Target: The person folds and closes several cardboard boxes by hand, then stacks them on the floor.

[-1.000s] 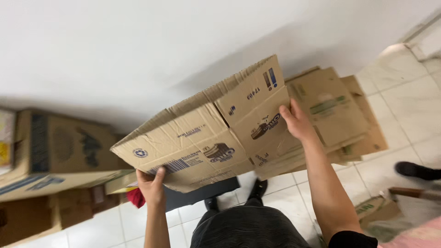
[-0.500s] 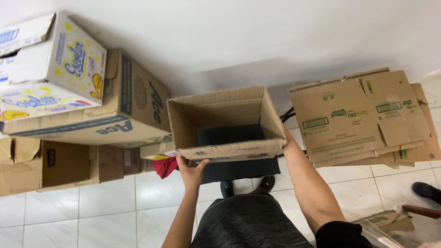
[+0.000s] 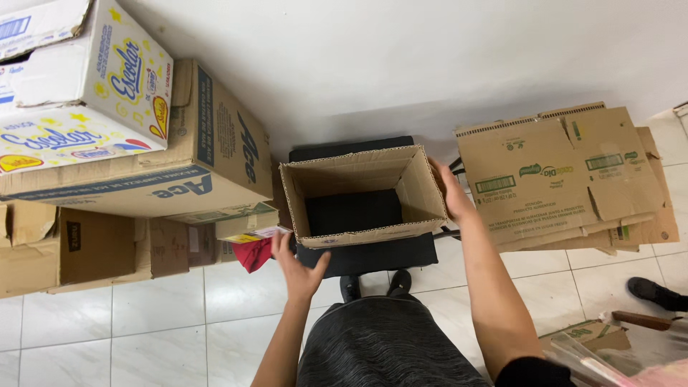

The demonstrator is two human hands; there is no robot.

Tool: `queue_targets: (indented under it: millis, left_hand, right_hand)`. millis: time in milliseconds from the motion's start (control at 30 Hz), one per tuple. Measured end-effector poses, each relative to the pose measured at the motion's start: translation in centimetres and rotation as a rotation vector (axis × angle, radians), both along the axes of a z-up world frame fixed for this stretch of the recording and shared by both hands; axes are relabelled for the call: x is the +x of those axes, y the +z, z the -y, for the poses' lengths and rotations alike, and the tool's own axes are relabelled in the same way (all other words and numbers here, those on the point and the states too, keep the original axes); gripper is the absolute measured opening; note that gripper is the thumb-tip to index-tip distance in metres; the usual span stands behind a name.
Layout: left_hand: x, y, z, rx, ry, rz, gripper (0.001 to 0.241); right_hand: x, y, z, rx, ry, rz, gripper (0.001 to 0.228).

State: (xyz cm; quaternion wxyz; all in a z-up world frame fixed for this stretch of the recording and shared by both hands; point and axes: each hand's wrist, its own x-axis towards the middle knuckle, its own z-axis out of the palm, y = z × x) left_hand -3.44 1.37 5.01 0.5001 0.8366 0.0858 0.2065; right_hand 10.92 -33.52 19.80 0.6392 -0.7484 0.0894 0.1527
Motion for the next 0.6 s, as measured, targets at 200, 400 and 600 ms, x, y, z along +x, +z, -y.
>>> queue_targets:
  millis: [200,400,600]
  left_hand:
    - [4.8,11.9,1.5,0.385,-0.426,0.135,0.074]
    - [13.4,13.5,6.8,0.697,-0.522,-0.679,0.111]
    - [14.3,12.3,8.2,0.858,-0.435,-0.635,0.110]
  right_hand:
    - [-3.5,2.6,1.6,-0.286,0.008,-0.070,0.079]
    - [-2.9,-2.9,2.2,-0.373,-0.115,-0.017,0.053]
    - [-5.6,3.8,-2.6,-0.360,-0.018,-0.031,0.058]
